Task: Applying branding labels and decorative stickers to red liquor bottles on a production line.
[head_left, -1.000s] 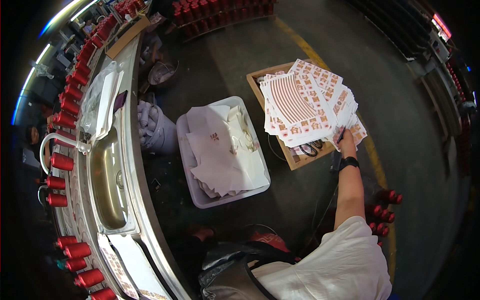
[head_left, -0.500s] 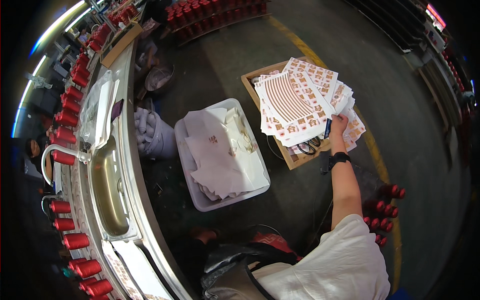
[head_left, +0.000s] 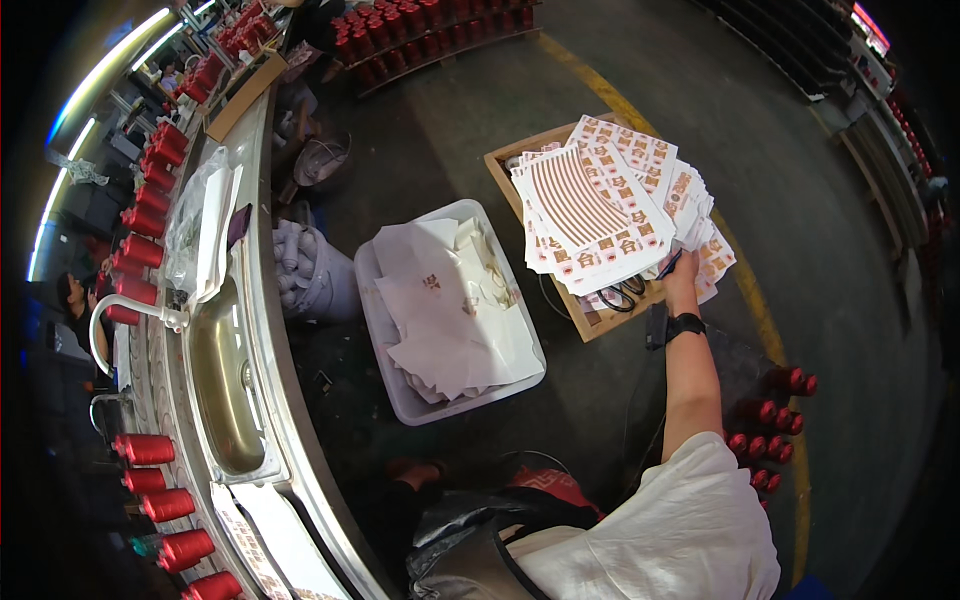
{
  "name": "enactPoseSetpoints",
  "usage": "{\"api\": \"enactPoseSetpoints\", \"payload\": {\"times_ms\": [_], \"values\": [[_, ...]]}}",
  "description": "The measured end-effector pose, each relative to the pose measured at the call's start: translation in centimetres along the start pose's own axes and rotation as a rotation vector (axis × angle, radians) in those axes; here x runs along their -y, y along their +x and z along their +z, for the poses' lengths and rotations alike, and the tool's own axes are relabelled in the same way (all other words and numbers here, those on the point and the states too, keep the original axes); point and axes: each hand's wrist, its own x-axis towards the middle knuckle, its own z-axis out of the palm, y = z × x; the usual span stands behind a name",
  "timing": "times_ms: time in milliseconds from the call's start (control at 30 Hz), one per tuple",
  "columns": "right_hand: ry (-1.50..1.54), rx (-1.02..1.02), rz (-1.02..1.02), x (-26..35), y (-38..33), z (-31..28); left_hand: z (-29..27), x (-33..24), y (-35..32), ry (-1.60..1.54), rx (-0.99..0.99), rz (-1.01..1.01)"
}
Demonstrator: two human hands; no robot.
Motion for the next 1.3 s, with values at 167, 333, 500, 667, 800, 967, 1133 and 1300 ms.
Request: {"api": "enactPoseSetpoints", "payload": {"times_ms": [167,333,500,667,800,967,1133,1300], "values": [[0.015,0.042,-0.111,-0.7,-0.8,0.2,-1.7,1.4,0.0,-0.026,0.022,0.034],[0.055,0.008,-0.096,-1.3,-0.8,0.2,-4.2,3.6,2.0,-0.252,0.265,0.322],[0.051,0.097,0.142,-1.1,0.3,-1.2,-4.8,3.0,1.0,-0.587,0.582,0.676],[0.216,0.079,0.288,-0.3,-0.9,-0.8,-4.7,0.2,-2.3,0.12,-0.131,-0.087],[0.17,0.208,0.195,0.9,-3.5,0.1,-4.0,0.0,-2.5,0.08,-0.112,-0.093],[0.171,0.259,0.172,1.4,-4.1,-0.7,-4.5,0.7,-2.7,0.115,-0.143,-0.068],[-0.363,0.077,-0.335,0.0,0.1,-1.9,-4.8,1.1,-2.4,0.045,-0.121,-0.094],[-0.867,-0.017,-0.531,-0.1,2.7,-3.3,-4.3,1.4,-2.2,0.05,-0.107,-0.128]]}}
